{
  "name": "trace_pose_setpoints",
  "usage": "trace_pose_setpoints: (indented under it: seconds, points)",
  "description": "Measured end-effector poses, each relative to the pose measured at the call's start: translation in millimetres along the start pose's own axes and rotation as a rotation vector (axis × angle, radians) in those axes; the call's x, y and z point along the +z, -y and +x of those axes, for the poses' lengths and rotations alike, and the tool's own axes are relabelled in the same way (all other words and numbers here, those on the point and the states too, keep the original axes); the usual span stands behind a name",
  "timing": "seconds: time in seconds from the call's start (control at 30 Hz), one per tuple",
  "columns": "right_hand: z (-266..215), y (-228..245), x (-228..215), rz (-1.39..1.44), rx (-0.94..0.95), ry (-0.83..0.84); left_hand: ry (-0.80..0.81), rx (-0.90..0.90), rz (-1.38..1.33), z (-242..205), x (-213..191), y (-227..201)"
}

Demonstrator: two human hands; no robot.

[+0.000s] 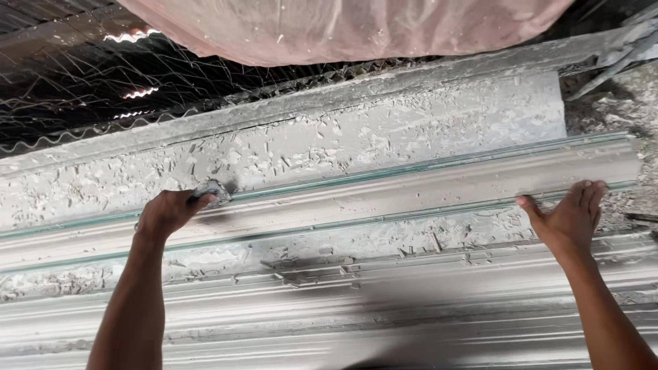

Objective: The person scrapes excess material and debris from several decorative plaster moldings using a small hand tool and then sweeps the workspace with a small green brush.

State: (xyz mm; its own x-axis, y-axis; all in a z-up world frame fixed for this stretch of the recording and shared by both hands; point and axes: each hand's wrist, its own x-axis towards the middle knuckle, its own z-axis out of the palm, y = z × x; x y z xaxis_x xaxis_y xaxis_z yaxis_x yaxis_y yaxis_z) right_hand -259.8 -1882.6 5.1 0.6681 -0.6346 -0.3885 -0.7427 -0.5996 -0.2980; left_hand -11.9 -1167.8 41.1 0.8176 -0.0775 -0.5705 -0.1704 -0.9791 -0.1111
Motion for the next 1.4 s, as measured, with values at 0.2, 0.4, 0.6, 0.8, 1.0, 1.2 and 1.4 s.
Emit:
trace_pose_setpoints:
  seconds: [0.2, 0.4, 0.6, 0.8, 1.0, 1.2, 1.4]
  points:
    - [9.7, -17.0, 11.2, -0.029, -0.052, -0.046, 0.034, 0.254, -0.151, 52.6, 14.3, -190.0]
    - [20.7, -40.1, 30.6, -0.082, -0.077, -0.100, 0.122, 0.365, -0.459, 9.1, -48.0, -547.4]
    - [3.4, -23.5, 22.5, -0.122, -0.027, -0.095, -0.210, 0.633, -0.221, 15.2, -8.9, -587.7]
    - [-7.1, -16.4, 18.5, -0.062, -0.117, -0.189, -0.581, 0.811, 0.271, -16.9, -9.8, -351.0]
    - [-0.5, -25.6, 37.5, -0.148, -0.239, -0.394, -0.352, 0.873, 0.497, -22.6, 14.1, -322.7]
    - [0.7, -27.3, 39.4, -0.293, -0.246, -0.456, -0.678, 0.852, -0.166, -9.0, 22.1, -695.3]
    - [1.5, -37.7, 34.7, -0.216, -0.034, -0.058, -0.448, 0.853, -0.318, -32.6, -32.8, -776.8]
